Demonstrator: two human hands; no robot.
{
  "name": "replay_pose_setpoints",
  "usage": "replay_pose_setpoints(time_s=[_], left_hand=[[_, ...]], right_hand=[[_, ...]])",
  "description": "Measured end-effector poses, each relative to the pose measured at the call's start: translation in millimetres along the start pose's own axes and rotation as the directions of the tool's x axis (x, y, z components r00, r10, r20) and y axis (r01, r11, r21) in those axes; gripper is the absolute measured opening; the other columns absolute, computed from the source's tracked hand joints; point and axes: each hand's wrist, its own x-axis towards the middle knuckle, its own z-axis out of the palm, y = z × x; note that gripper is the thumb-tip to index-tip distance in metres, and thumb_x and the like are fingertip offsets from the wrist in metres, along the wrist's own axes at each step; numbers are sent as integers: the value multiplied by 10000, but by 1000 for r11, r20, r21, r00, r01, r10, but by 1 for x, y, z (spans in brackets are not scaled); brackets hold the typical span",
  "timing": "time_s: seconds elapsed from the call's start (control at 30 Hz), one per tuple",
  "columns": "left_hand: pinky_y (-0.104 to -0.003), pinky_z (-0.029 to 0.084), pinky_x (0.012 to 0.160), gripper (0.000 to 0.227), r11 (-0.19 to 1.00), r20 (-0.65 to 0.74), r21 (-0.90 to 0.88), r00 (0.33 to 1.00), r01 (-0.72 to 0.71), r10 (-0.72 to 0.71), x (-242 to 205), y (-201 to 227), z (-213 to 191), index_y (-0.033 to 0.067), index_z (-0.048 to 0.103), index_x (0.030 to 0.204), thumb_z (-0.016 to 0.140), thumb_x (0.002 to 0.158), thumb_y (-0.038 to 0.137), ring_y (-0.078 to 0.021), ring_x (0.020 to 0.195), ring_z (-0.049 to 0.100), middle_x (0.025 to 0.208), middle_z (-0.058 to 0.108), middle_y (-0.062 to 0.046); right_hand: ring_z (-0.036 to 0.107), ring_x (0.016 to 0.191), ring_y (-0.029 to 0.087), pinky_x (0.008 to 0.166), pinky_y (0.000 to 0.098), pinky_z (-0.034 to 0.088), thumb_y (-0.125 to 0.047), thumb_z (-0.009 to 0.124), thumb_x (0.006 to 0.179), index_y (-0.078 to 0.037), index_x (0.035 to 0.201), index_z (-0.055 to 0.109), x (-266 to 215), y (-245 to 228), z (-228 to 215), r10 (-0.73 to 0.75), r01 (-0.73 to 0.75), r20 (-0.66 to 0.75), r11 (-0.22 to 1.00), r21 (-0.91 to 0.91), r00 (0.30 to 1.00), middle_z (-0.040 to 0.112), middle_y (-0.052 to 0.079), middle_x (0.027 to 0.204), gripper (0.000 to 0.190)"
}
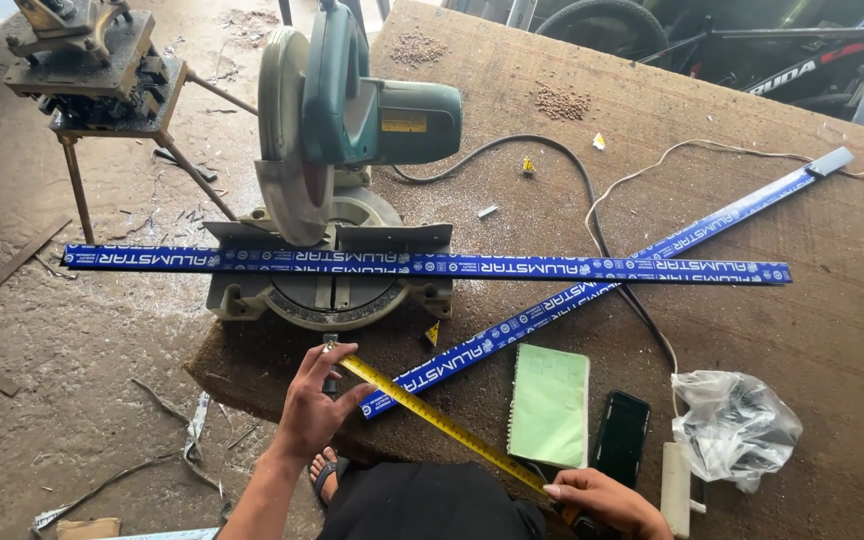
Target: Measuring a blue profile with a tape measure and cutting it to size using a miter saw on a workbench.
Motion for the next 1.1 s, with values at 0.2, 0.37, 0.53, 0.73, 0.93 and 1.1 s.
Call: replay_pose_setpoints(time_s=[0.2,0.37,0.53,0.73,0.93,1.1], left_hand=[[-377,597,878,656,998,-25,22,998,-59,60,3,-5,-2,245,621,1370,818,776,441,-216,997,614,1285,593,-44],[-386,601,921,644,997,-24,18,997,-74,74,2,-9,2,236,634,1347,827,764,429,-218,1034,649,1300,603,-51],[-393,583,950,635,996,-27,25,996,-85,86,2,-7,5,219,636,1328,825,765,445,-222,1112,668,1289,614,-56],[-364,593,905,616,991,-64,25,989,-135,136,2,-7,6,248,639,1311,813,762,469,-205,1053,658,1273,622,-48],[-352,580,902,613,990,-76,0,987,-140,140,2,0,6,247,640,1314,832,762,433,-195,1015,638,1287,621,-52],[-407,591,981,611,972,-78,4,969,-234,233,3,3,13,214,635,1311,833,772,423,-230,1178,674,1288,629,-51]], right_hand=[[652,1077,123,958,279,514,-251,895,673,-142,1251,612,-22,-14,-5,65,-27,160,973,-229,985,659,32,1214,653],[615,1048,144,941,306,471,-288,916,711,-150,1273,571,-25,-11,-12,103,-64,207,980,-188,973,610,44,1218,674],[616,1000,139,908,281,476,-199,857,708,-141,1245,590,-34,-20,-6,113,-80,158,977,-199,981,619,49,1159,603],[611,936,162,837,268,488,-43,775,735,-107,1265,595,-48,-33,7,120,-110,93,988,-112,988,595,87,1106,564],[606,924,195,826,290,501,-8,793,747,-88,1284,571,-53,-33,8,124,-123,102,992,-11,987,575,117,1115,586],[624,911,254,819,345,517,33,792,745,-66,1313,550,-59,-39,13,150,-161,93,978,133,984,549,169,1169,625]])
